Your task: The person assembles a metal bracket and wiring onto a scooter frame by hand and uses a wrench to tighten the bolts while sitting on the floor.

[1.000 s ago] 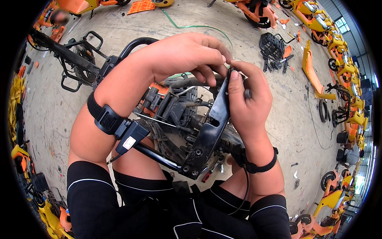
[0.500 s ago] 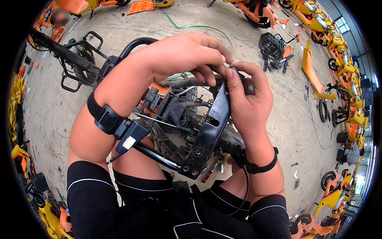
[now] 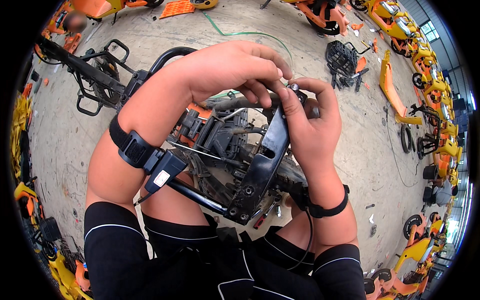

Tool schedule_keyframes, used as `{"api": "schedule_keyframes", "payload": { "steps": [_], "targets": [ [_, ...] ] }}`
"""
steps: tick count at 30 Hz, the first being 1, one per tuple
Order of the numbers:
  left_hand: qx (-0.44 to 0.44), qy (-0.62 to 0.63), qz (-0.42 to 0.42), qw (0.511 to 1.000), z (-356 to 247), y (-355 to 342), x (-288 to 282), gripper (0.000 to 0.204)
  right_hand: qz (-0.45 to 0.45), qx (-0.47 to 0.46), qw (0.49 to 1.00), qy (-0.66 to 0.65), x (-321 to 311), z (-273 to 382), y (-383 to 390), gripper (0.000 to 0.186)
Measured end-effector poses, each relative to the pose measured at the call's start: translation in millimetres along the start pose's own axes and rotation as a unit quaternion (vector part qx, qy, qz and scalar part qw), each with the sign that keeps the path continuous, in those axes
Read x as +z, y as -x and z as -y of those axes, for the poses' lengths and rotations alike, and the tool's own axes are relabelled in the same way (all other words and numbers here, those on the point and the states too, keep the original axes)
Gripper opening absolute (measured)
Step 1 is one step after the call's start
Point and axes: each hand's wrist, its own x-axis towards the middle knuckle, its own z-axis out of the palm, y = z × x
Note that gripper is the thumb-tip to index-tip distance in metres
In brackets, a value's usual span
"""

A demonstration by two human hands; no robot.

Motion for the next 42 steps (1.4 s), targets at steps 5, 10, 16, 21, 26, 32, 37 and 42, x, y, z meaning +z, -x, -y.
{"api": "schedule_keyframes", "payload": {
  "steps": [5,10,16,21,26,32,37,42],
  "targets": [
    [0.0,-0.001,0.002,1.0,0,-1,0,0.031,0.0,-0.054,0.999,0.007,0,-7,-1,0.018],
    [-0.002,-0.003,-0.006,1.0,-2,0,1,0.031,-0.009,-0.111,0.994,-0.012,2,-14,-4,0.017],
    [-0.002,-0.012,0.001,1.0,-1,0,1,0.031,0.005,0.005,1.0,-0.019,-1,-3,1,0.018],
    [0.0,-0.009,-0.003,1.0,-2,-1,1,0.031,-0.003,-0.055,0.998,-0.025,2,-10,0,0.018],
    [0.0,-0.007,-0.006,1.0,-1,-1,1,0.032,-0.01,-0.102,0.995,0.0,2,-9,-2,0.017],
    [0.011,-0.013,0.001,1.0,-1,0,0,0.033,-0.012,-0.119,0.993,0.014,-2,-8,-3,0.018],
    [0.01,-0.031,-0.007,0.999,-3,2,2,0.035,-0.067,-0.079,0.994,-0.027,-15,-3,-5,0.017],
    [0.02,-0.083,0.007,0.996,-3,-1,2,0.037,-0.087,-0.077,0.993,0.009,-46,1,6,0.016]
  ]
}}
